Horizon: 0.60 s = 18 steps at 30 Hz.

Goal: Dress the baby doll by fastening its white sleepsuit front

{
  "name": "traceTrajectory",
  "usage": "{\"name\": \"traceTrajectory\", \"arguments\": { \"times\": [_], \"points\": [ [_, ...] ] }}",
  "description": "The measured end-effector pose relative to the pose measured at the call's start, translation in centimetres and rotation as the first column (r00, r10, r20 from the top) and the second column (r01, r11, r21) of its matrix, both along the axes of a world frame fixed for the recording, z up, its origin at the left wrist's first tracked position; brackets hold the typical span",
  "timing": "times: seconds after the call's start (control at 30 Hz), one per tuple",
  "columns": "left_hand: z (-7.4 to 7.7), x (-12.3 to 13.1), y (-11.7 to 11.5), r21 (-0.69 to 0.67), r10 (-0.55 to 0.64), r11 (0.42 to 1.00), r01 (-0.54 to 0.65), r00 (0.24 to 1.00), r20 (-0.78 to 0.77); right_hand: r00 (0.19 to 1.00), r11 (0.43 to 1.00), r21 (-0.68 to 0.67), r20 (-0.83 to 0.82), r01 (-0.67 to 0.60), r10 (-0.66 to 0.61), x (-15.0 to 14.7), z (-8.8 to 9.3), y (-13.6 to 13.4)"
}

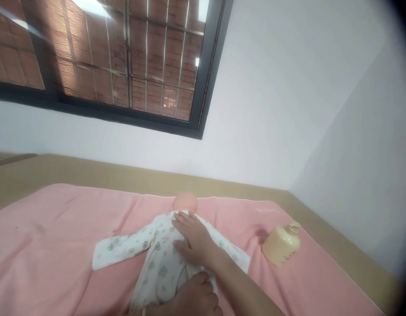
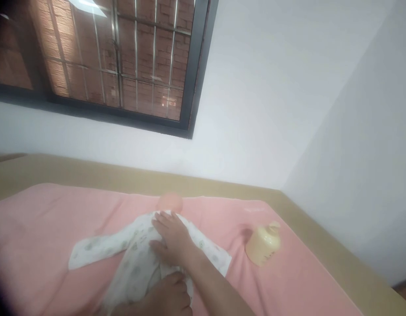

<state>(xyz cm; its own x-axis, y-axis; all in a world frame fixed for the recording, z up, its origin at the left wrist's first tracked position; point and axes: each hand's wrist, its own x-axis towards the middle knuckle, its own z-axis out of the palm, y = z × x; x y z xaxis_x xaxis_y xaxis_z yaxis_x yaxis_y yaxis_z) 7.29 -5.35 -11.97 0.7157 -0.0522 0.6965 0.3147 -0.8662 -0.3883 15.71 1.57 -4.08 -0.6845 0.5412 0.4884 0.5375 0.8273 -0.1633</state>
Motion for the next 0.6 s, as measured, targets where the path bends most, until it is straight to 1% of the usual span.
{"name": "traceTrajectory", "arguments": {
  "times": [0.07, 0.17, 0.2, 0.23, 0.3, 0.33, 0.37, 0.4, 0.43, 0.47, 0.5, 0.53, 0.6],
  "points": [
    [0.1, -0.1, -0.1, -0.004, 0.009, 1.000, -0.009, 1.000, -0.020, 0.999, 0.999, 0.029, -0.050, 0.020, -0.019, 0.0, 0.2, -0.1],
    [0.3, -0.2, -0.4, -0.030, 0.018, 0.999, -0.019, 0.999, -0.039, 0.968, 0.985, 0.148, -0.245, 0.089, -0.051, 0.0, 0.2, -0.3],
    [0.3, -0.2, -0.4, -0.037, 0.017, 0.999, -0.018, 0.999, -0.034, 0.962, 0.981, 0.169, -0.268, 0.093, -0.045, -0.2, 0.1, -0.3],
    [0.2, -0.2, -0.4, -0.047, 0.017, 0.999, -0.019, 0.999, -0.035, 0.966, 0.982, 0.172, -0.256, 0.079, -0.033, -0.4, -0.1, -0.3],
    [-0.2, -0.2, -0.3, -0.060, 0.018, 0.998, -0.021, 0.998, -0.054, 0.984, 0.990, 0.138, -0.178, 0.030, -0.005, -1.0, -0.2, -0.3],
    [-0.5, -0.1, -0.1, -0.071, 0.014, 0.997, -0.019, 0.998, -0.064, 0.989, 0.992, 0.126, -0.148, 0.004, 0.015, -1.2, 0.0, -0.4],
    [-0.8, 0.0, 0.1, -0.121, 0.007, 0.993, -0.016, 0.997, -0.076, 0.988, 0.991, 0.134, -0.148, -0.011, 0.031, -1.2, 0.6, -0.5],
    [-1.1, 0.1, 0.4, -0.204, -0.007, 0.979, -0.011, 0.996, -0.087, 0.983, 0.987, 0.161, -0.177, -0.011, 0.040, -1.0, 1.6, -0.8],
    [-1.3, 0.1, 0.7, -0.306, -0.030, 0.952, -0.001, 0.995, -0.098, 0.974, 0.978, 0.207, -0.220, -0.005, 0.052, -0.6, 2.9, -1.2],
    [-1.4, 0.2, 0.9, -0.403, -0.059, 0.915, 0.011, 0.993, -0.107, 0.960, 0.963, 0.268, -0.275, 0.015, 0.061, 0.2, 4.5, -1.7],
    [-1.2, 0.3, 1.1, -0.468, -0.089, 0.884, 0.021, 0.988, -0.125, 0.943, 0.946, 0.321, -0.328, 0.051, 0.061, 1.4, 6.4, -2.5],
    [-0.8, 0.3, 1.2, -0.557, -0.132, 0.830, 0.044, 0.984, -0.119, 0.926, 0.925, 0.368, -0.373, 0.094, 0.054, 2.9, 8.3, -3.3],
    [0.5, 0.1, 1.4, -0.737, -0.212, 0.667, 0.109, 0.976, -0.048, 0.868, 0.862, 0.436, -0.496, 0.257, -0.009, 6.7, 11.7, -5.3]
  ]
}}
